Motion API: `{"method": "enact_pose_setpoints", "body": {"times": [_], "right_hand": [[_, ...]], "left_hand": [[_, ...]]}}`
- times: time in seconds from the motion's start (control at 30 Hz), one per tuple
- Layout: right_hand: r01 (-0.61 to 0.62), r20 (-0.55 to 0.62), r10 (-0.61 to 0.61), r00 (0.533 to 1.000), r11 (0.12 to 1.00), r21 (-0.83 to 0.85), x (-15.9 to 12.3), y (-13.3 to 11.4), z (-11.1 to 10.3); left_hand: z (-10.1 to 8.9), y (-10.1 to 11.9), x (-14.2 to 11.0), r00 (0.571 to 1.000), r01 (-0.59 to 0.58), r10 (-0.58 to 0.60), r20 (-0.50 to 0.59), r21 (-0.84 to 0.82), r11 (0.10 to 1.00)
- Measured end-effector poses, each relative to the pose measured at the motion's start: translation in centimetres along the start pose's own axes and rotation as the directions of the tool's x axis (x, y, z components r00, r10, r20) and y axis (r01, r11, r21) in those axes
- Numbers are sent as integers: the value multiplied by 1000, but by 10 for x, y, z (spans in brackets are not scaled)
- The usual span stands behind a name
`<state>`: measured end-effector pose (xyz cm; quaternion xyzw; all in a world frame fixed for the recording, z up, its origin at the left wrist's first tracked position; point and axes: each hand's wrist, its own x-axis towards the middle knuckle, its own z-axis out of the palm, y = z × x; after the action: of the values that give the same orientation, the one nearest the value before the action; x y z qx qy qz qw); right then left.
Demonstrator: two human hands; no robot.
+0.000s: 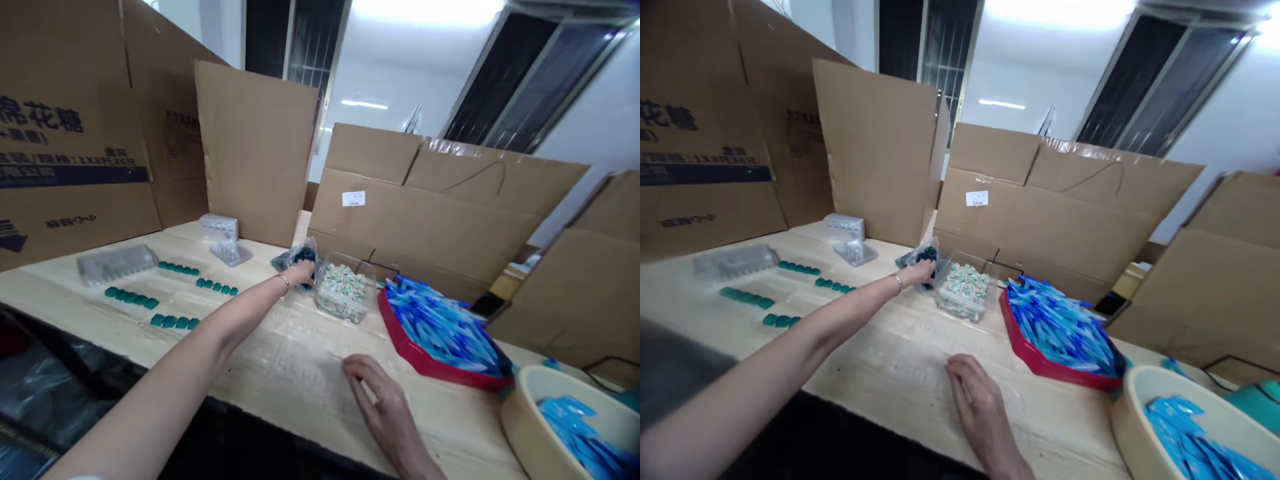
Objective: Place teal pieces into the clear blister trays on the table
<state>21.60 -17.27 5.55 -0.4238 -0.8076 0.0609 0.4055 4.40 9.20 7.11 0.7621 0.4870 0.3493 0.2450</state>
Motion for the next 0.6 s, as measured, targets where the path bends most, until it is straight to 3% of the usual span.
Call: {"method": "enact_pose_setpoints", "body": {"times": [0.1, 0.27, 0.43, 0.6], "right_hand": [[1, 42, -2, 999, 1000, 15, -6, 1, 6], [-45, 40, 44, 998, 999, 26, -19, 19, 13], [-60, 21, 59, 998, 998, 29, -22, 22, 20], [-91, 79, 89, 993, 995, 29, -25, 20, 22]], "left_hand": [[14, -9, 3, 997, 30, -45, 61, 217, 976], [35, -29, 2, 996, 32, -68, 66, 445, 895], [46, -41, 0, 993, -12, -54, 105, 544, 839], [44, -47, 1, 987, -40, -58, 149, 584, 811]]}}
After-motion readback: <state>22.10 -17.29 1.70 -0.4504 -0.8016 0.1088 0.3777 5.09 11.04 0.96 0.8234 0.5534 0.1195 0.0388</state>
